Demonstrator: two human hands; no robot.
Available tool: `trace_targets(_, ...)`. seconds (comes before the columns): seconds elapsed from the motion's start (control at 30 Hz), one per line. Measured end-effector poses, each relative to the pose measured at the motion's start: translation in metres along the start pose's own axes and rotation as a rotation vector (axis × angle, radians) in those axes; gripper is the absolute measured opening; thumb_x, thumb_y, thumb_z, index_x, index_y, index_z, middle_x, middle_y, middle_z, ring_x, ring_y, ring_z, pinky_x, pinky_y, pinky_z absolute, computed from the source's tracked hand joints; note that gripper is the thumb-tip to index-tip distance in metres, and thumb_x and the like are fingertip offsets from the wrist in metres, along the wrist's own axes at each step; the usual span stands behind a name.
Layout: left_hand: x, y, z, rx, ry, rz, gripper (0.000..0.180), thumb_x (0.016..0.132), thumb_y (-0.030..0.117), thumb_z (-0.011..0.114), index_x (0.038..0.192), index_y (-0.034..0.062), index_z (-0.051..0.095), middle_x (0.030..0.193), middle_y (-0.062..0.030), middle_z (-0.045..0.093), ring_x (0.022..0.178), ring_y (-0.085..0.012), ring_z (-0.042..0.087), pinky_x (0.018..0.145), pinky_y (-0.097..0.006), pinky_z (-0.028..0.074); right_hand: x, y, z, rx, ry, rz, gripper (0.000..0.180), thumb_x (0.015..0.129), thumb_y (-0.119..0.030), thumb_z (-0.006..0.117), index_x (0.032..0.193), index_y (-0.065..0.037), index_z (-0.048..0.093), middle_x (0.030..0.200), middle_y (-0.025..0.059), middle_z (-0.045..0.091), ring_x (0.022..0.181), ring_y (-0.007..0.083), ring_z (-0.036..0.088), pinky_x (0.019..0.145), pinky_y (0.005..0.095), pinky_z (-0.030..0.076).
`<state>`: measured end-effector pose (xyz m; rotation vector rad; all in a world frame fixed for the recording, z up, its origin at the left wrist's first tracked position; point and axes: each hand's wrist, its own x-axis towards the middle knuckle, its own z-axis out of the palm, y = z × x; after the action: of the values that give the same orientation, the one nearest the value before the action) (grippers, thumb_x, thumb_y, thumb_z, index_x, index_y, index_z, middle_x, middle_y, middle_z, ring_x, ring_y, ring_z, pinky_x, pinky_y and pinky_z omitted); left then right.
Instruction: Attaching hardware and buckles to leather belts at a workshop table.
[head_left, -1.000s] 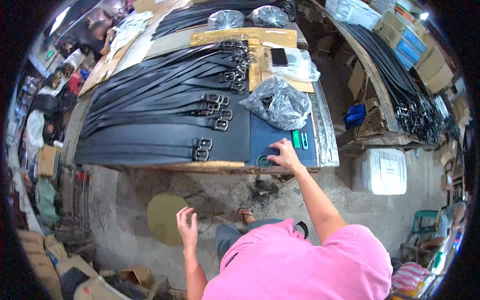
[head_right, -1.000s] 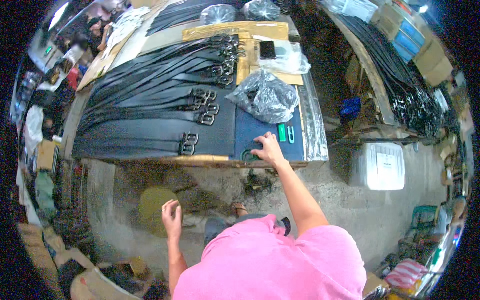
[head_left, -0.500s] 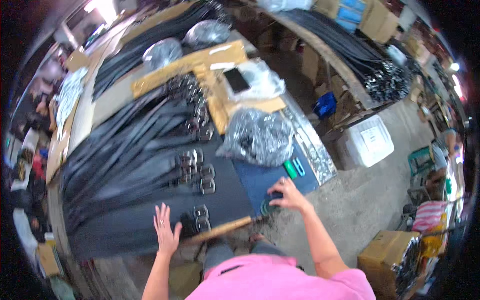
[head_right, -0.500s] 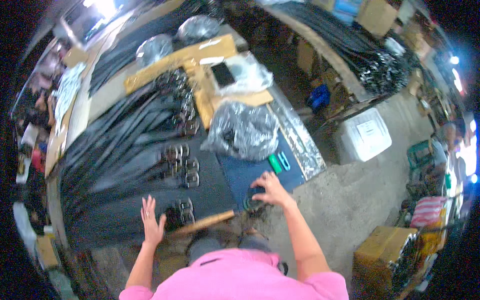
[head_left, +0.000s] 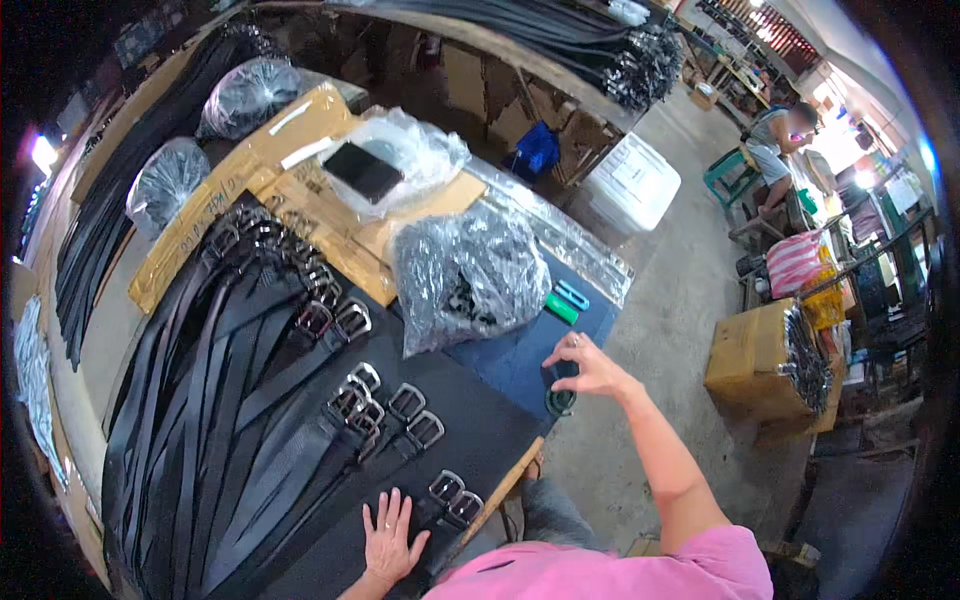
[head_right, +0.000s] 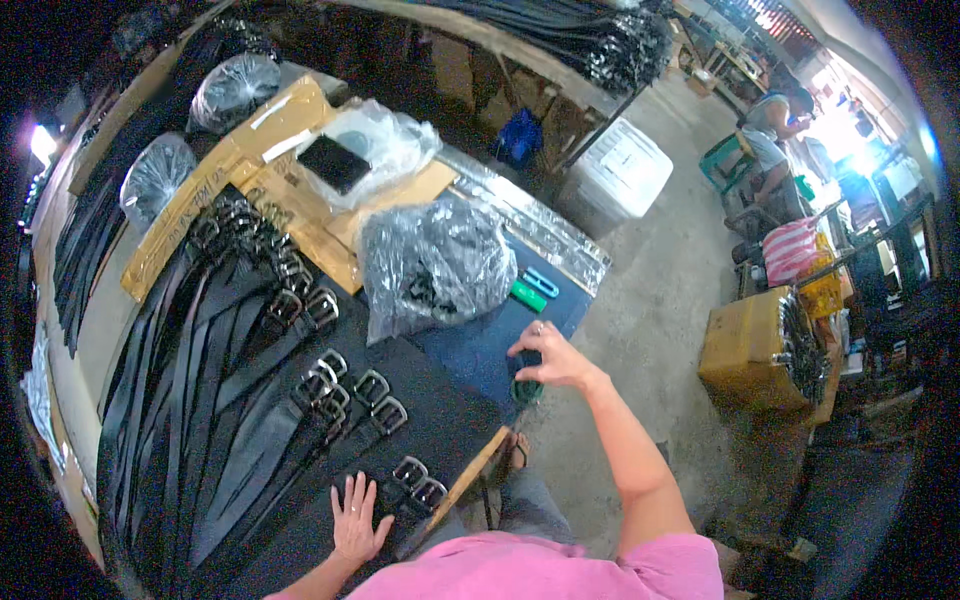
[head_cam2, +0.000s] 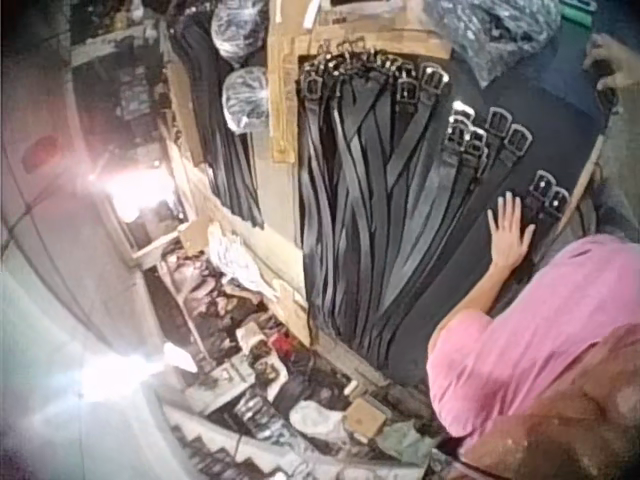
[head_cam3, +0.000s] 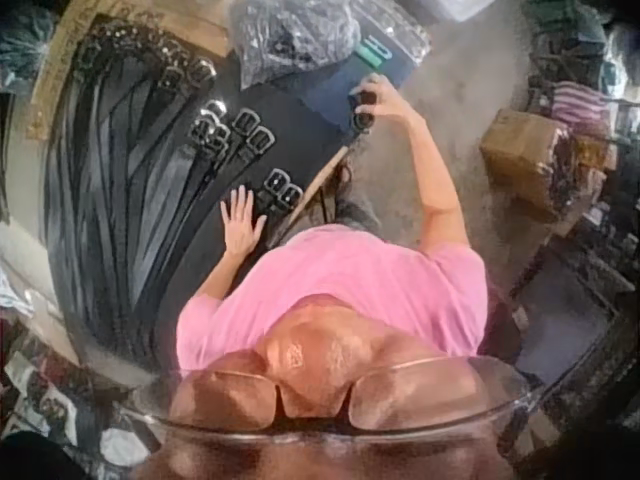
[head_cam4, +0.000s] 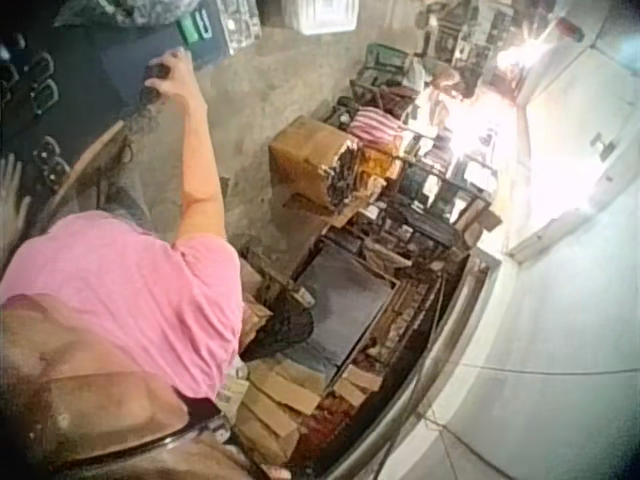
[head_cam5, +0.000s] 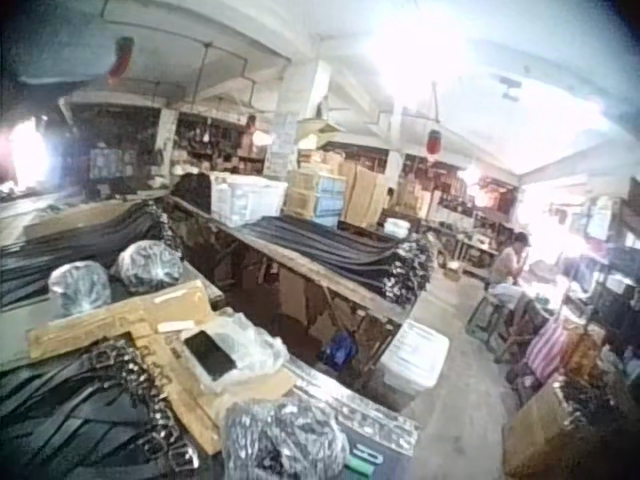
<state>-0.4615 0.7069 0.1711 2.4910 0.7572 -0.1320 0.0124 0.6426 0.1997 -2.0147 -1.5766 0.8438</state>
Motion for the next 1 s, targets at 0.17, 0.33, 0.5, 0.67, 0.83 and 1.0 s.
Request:
trace_targets(0.17,-0.002,0.005,-0.012,0.049,0.044,0.044,0.067,0.088,0.033,0.058,0.141,-0.0017,0.035,0.150,-0.0216,0.029,0.140,-0.0388,0.026,0.112,-0.059,0.015,0.005,0.010,-0.010,-0.054,0.000,-0.165,0.040,0.064,-0.023,0.083,0.099,-0.010,0.067,0.100,0.0070,0.058,0.105,0.0269,0.049,0.095,0.0379,0.038)
trace_targets(0.33,0.000,0.000,0.000,-0.026,0.213,0.050,0.061,0.089,0.024,0.058,0.140,-0.0003,0.037,0.149,-0.0197,0.031,0.140,-0.0349,0.028,0.113,-0.054,0.016,0.012,0.018,-0.008,-0.061,-0.063,-0.181,0.043,0.067,-0.020,0.083,0.105,-0.010,0.066,0.102,0.0065,0.054,0.100,0.0227,0.052,0.091,0.0346,0.042)
trace_targets(0.5,0.002,0.003,0.020,-0.066,0.461,0.064,0.054,0.089,0.015,0.061,0.137,0.0030,0.041,0.145,-0.0181,0.037,0.135,-0.0351,0.035,0.111,-0.046,0.027,-0.002,0.031,0.000,-0.083,-0.026,-0.183,0.042,0.069,-0.011,0.079,0.109,-0.008,0.066,0.096,0.0033,0.055,0.093,0.0171,0.052,0.087,0.0300,0.042)
trace_targets(0.67,-0.009,0.001,0.032,-0.054,0.697,0.069,0.048,0.087,0.011,0.062,0.132,0.0026,0.046,0.138,-0.0176,0.042,0.126,-0.0357,0.043,0.105,-0.041,0.037,0.001,0.030,0.011,-0.083,0.031,-0.164,0.036,0.069,-0.015,0.079,0.102,-0.006,0.068,0.085,0.0060,0.059,0.083,0.0175,0.054,0.078,0.0319,0.045)
trace_targets(0.83,-0.012,-0.005,0.039,-0.064,0.796,0.057,0.037,0.089,0.005,0.057,0.126,0.0031,0.052,0.134,-0.0152,0.045,0.121,-0.0339,0.047,0.101,-0.041,0.041,0.005,0.038,0.015,-0.036,0.005,-0.112,0.022,0.070,-0.013,0.079,0.086,-0.002,0.069,0.075,0.0051,0.066,0.074,0.0142,0.062,0.069,0.0294,0.048)
trace_targets(1.0,-0.005,-0.010,0.036,-0.156,0.915,0.072,0.032,0.091,-0.002,0.049,0.122,0.0017,0.054,0.126,-0.0163,0.052,0.115,-0.0337,0.052,0.097,-0.040,0.044,-0.006,0.038,0.010,-0.139,0.139,-0.056,0.027,0.070,-0.017,0.079,0.089,-0.001,0.069,0.078,0.0057,0.067,0.075,0.0138,0.063,0.068,0.0291,0.048)
